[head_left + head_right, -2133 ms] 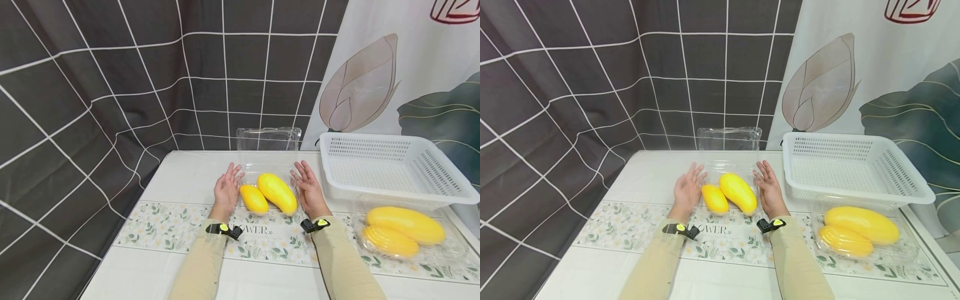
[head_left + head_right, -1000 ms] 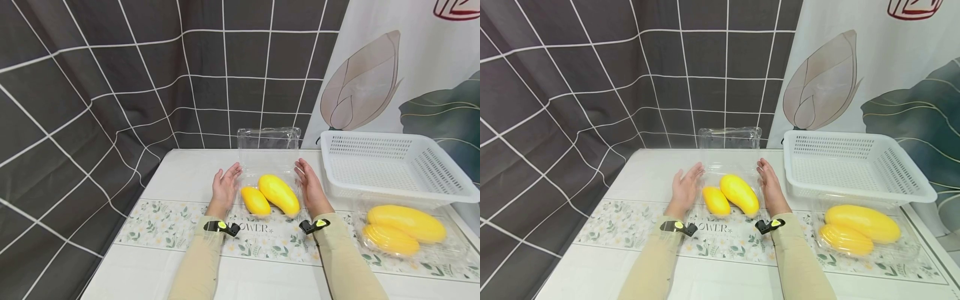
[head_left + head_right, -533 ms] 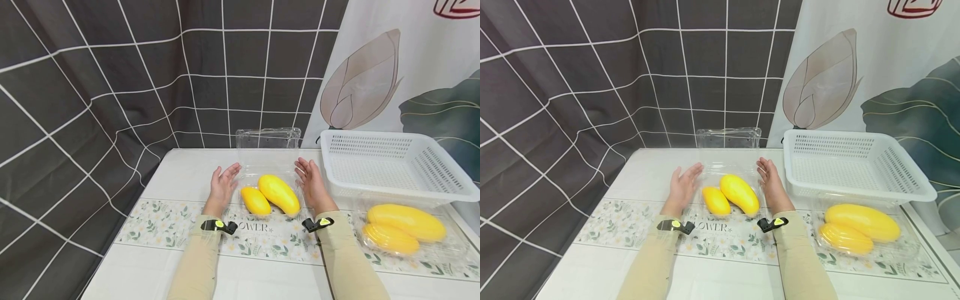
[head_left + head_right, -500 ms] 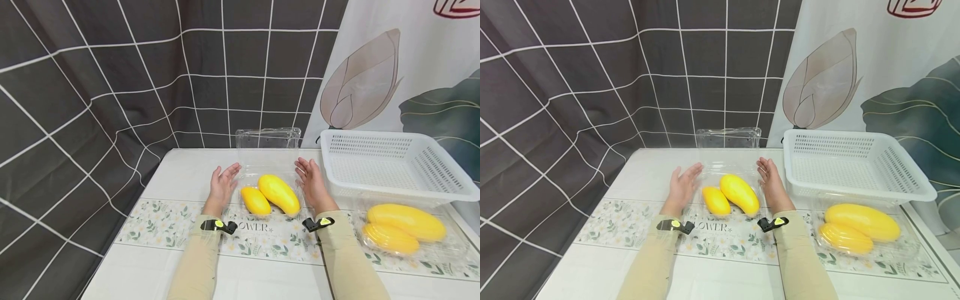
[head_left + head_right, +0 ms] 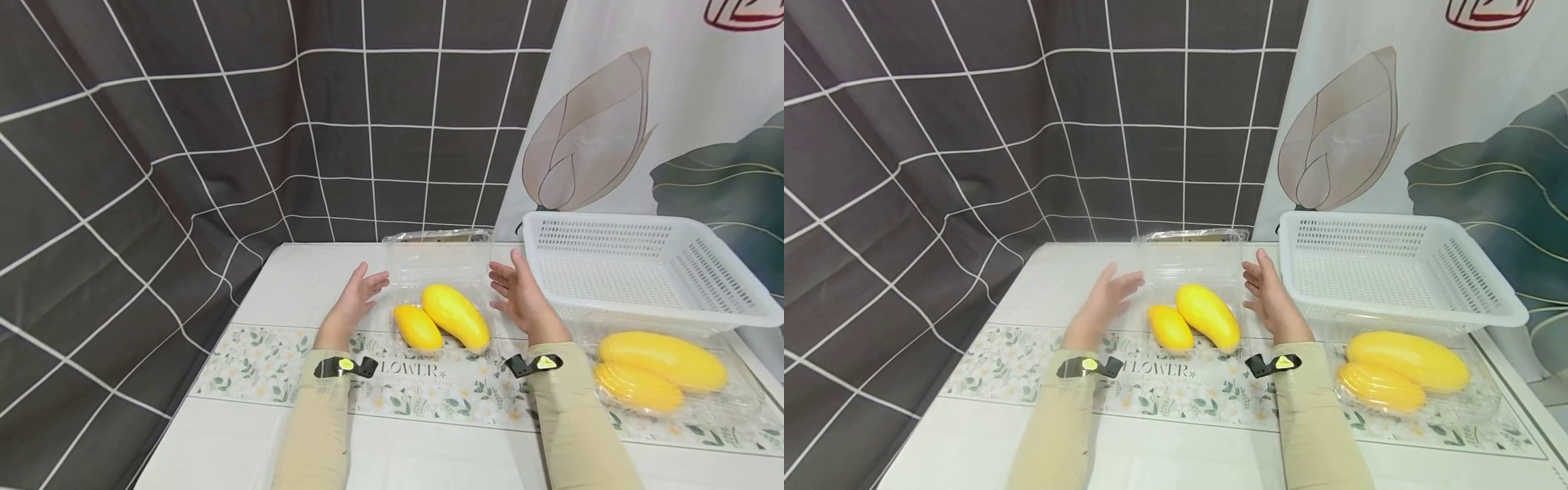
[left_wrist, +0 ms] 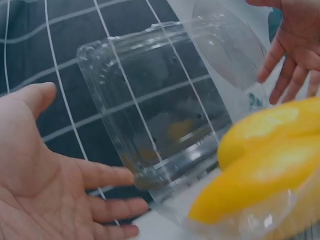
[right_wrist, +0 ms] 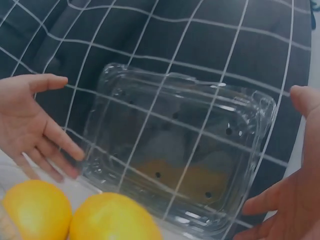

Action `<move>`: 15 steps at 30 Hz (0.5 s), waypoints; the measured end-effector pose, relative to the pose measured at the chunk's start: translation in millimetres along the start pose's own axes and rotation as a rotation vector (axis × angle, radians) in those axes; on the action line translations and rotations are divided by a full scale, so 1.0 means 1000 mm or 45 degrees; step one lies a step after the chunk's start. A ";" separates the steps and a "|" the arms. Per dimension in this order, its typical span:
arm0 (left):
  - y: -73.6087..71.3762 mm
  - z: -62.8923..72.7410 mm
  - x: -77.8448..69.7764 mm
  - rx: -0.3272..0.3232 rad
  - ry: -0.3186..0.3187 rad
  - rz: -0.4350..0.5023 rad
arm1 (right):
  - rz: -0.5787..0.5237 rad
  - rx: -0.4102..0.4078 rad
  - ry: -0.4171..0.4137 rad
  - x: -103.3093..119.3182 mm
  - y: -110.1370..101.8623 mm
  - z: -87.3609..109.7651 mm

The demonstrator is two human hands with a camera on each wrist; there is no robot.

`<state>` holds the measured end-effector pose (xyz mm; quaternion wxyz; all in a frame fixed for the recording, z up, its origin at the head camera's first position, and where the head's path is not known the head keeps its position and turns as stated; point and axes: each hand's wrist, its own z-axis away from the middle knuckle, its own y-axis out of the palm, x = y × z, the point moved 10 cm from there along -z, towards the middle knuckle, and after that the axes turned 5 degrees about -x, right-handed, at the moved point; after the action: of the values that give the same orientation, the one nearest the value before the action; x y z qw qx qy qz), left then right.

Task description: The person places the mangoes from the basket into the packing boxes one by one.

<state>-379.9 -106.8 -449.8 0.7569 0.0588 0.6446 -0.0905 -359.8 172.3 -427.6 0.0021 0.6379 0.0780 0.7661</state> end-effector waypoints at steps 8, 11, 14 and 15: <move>0.000 0.016 -0.010 -0.066 -0.129 -0.199 | 0.234 0.062 0.097 0.005 -0.001 0.012; 0.003 0.020 -0.013 -0.073 -0.130 -0.238 | 0.320 0.070 0.095 0.005 -0.002 0.014; 0.007 0.026 -0.016 -0.060 -0.128 -0.271 | 0.415 0.073 0.099 0.002 -0.002 0.015; 0.008 0.027 -0.015 -0.055 -0.135 -0.273 | 0.443 0.076 0.101 0.001 -0.002 0.015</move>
<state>-354.7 -103.4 -430.6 0.7769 -0.0317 0.6081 -0.1599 -345.2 175.8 -423.8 -0.1525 0.6108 -0.0107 0.7769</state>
